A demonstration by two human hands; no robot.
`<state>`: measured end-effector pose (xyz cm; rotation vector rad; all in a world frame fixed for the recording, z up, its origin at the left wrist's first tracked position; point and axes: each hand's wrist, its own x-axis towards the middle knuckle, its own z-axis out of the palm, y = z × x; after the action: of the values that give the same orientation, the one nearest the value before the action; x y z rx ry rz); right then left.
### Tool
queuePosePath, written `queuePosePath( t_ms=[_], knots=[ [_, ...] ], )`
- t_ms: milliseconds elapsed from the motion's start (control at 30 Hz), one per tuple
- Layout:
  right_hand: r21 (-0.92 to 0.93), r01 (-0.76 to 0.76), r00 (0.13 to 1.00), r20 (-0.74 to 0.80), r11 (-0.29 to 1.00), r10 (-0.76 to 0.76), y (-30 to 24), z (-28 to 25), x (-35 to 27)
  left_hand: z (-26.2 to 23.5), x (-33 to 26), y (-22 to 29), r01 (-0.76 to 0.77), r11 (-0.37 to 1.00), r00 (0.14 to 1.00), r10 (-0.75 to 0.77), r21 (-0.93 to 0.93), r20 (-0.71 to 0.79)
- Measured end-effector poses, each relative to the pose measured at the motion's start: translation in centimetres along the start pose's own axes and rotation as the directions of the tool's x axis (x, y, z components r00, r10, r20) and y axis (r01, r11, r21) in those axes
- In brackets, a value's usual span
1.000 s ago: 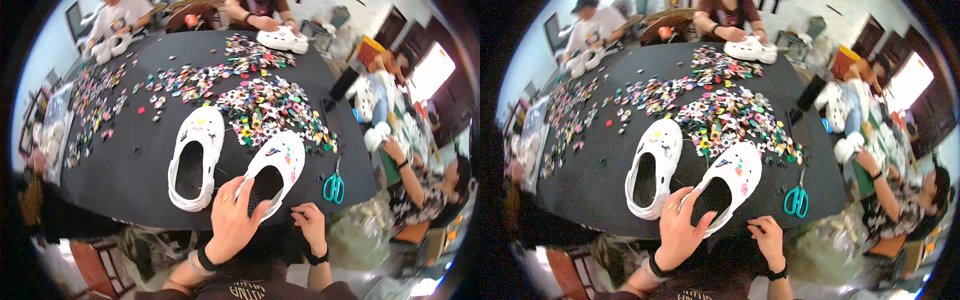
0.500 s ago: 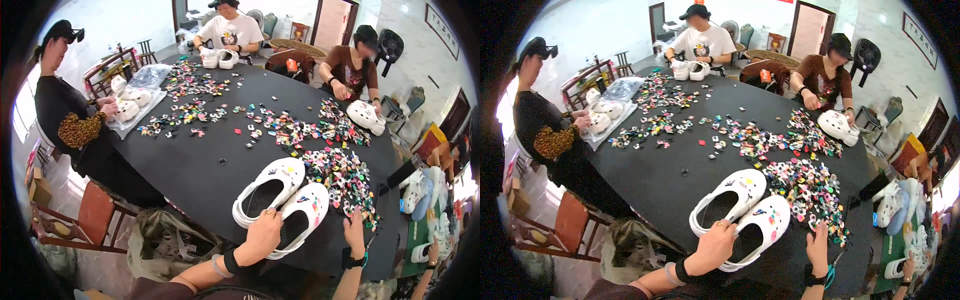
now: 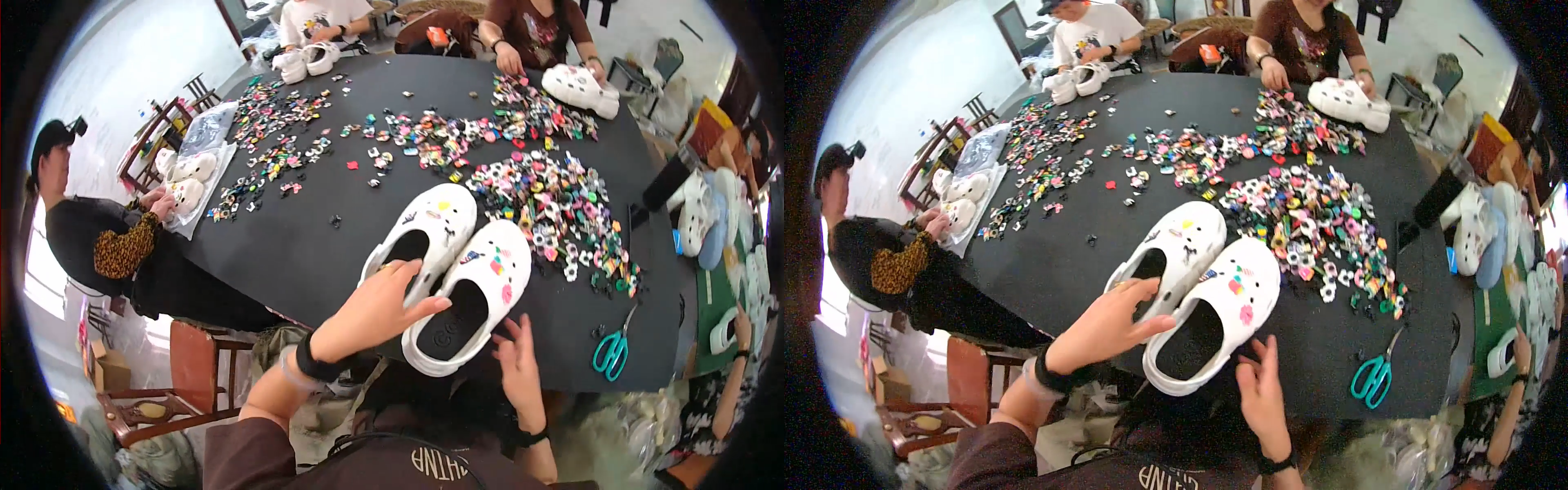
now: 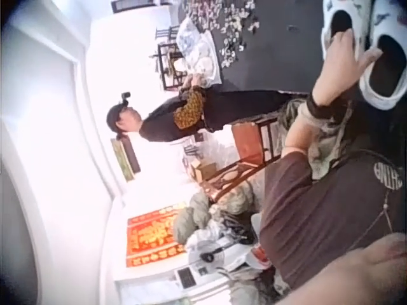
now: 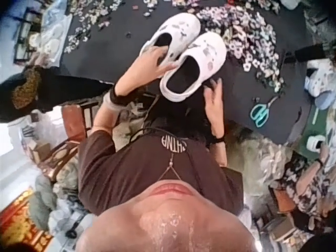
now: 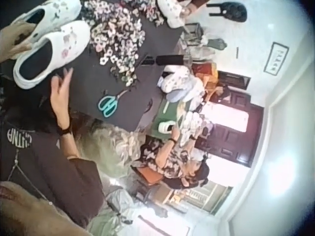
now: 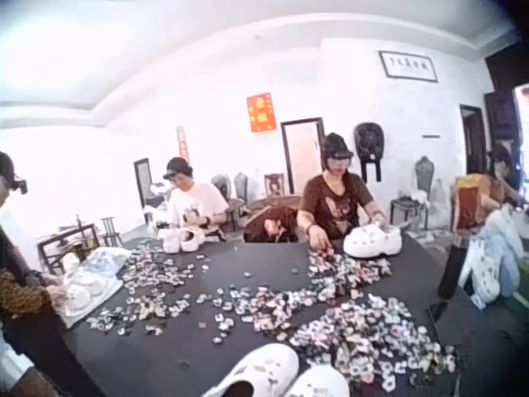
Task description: Apply decorative charms to rubber clogs by pressing them through the ventilation holes.
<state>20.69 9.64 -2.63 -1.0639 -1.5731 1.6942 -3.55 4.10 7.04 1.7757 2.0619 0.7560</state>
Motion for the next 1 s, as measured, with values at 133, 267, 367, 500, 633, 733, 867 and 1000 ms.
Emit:
queuePosePath(
  t_ms=[133, 267, 367, 500, 633, 733, 867, 1000],
  knots=[
    [-0.052, 0.168, 0.983, 0.078, 0.984, -0.164, 0.2, 2.7, 0.4, 2.8, 3.0, -0.6, 0.207, 0.958, 0.971, -0.226, 0.197, 0.08],
    [-0.341, 0.436, 0.898, 0.104, 0.833, -0.427, -1.2, 4.4, -1.0, 1.7, 3.0, -1.8, 0.049, 0.995, 0.998, -0.053, 0.091, 0.039],
    [-0.126, 0.494, 0.85, 0.281, 0.861, -0.446, -2.1, 4.9, -2.4, -2.5, 1.6, -3.0, -0.071, 0.994, 0.997, 0.067, 0.087, 0.049],
    [-0.065, 0.47, 0.756, 0.544, 0.88, -0.363, -1.9, 3.9, -2.0, -6.5, 0.2, -5.2, -0.098, 0.989, 0.985, 0.08, 0.113, 0.151],
    [-0.156, 0.495, 0.741, 0.589, 0.855, -0.322, -1.1, 0.8, 0.4, -6.3, -0.3, -7.9, -0.245, 0.895, 0.957, 0.162, 0.373, 0.239],
    [-0.283, 0.515, 0.738, 0.627, 0.809, -0.25, -2.1, -3.0, 1.8, -6.1, -0.2, -9.2, -0.23, 0.923, 0.969, 0.187, 0.308, 0.162],
    [-0.469, 0.475, 0.787, 0.605, 0.745, -0.12, -4.7, -6.3, 4.1, -7.0, -0.8, -8.9, -0.332, 0.891, 0.928, 0.25, 0.31, 0.276],
    [-0.606, 0.543, 0.759, 0.65, 0.581, -0.031, -5.2, -5.4, 8.7, -6.7, -1.6, -8.3, -0.303, 0.93, 0.947, 0.269, 0.208, 0.175]
  ],
)
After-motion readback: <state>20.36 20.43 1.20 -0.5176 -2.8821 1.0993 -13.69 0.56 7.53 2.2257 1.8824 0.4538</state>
